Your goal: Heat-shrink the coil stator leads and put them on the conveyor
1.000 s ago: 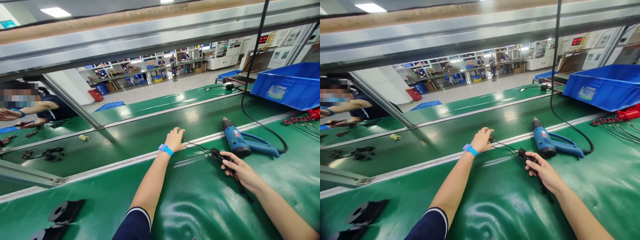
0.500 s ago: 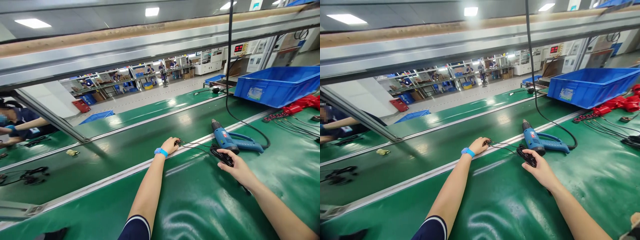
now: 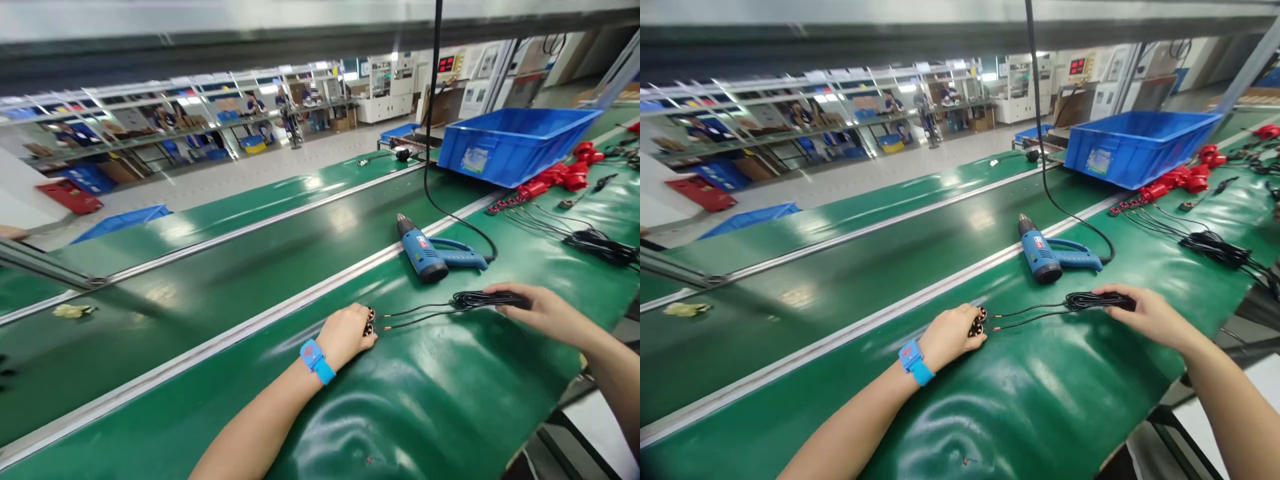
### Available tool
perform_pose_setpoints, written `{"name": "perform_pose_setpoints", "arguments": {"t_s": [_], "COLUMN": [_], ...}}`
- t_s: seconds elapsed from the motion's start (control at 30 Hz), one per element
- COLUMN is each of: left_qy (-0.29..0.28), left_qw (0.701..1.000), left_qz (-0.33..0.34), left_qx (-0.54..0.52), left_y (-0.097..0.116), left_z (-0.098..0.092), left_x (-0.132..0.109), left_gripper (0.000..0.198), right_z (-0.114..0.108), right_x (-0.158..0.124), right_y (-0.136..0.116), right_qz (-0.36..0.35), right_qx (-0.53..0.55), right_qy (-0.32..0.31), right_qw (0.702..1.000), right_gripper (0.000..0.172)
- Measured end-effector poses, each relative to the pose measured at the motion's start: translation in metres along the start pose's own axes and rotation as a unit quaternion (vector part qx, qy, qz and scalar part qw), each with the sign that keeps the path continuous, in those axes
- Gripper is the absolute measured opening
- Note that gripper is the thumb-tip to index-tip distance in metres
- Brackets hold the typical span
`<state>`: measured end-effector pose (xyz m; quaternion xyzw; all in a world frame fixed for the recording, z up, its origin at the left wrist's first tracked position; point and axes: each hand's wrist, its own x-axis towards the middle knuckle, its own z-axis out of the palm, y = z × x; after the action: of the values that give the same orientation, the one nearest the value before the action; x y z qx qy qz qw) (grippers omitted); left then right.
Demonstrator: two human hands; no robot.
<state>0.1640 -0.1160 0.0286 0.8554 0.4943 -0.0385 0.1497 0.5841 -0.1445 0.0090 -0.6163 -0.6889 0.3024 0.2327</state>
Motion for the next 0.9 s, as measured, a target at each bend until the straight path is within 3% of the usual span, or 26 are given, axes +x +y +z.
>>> {"name": "perform_pose_setpoints", "arguments": {"t_s": [0.07,0.17,0.33,0.4,0.47,0.57,0.63,0.73,0.9], "left_qy": [-0.027,-0.050,-0.050,-0.043,-0.064,-0.124,-0.142,-0.165,-0.223], "left_qw": [1.000,0.999,0.998,0.996,0.985,0.929,0.895,0.888,0.884], "left_qz": [0.003,0.004,-0.009,0.036,0.147,0.341,0.418,0.428,0.411], "left_qx": [-0.002,0.004,0.047,0.065,0.069,0.074,0.060,0.039,0.024], "left_y": [0.019,0.033,0.037,0.046,0.060,0.077,0.082,0.080,0.078], "left_z": [0.011,0.015,0.002,0.006,0.023,0.060,0.080,0.091,0.079], "left_x": [-0.010,-0.019,-0.039,-0.053,-0.070,-0.090,-0.096,-0.096,-0.090], "left_gripper": [0.032,0.034,0.056,0.057,0.052,0.039,0.029,0.026,0.023], "right_z": [-0.005,-0.005,-0.007,-0.005,0.001,0.017,0.027,0.035,0.030], "right_x": [-0.008,-0.019,-0.020,-0.003,0.026,0.080,0.112,0.140,0.149], "right_y": [0.017,0.031,0.004,-0.016,-0.029,-0.031,-0.022,-0.006,0.011], "right_qz": [0.004,-0.013,-0.040,-0.054,-0.090,-0.136,-0.129,-0.081,-0.044], "right_qx": [-0.008,-0.068,-0.159,-0.157,-0.194,-0.265,-0.281,-0.282,-0.282], "right_qy": [-0.003,0.019,0.083,0.124,0.153,0.158,0.147,0.112,0.112], "right_qw": [1.000,0.997,0.983,0.978,0.965,0.941,0.940,0.949,0.952], "right_gripper": [0.038,0.037,0.046,0.044,0.044,0.054,0.062,0.071,0.068]}}
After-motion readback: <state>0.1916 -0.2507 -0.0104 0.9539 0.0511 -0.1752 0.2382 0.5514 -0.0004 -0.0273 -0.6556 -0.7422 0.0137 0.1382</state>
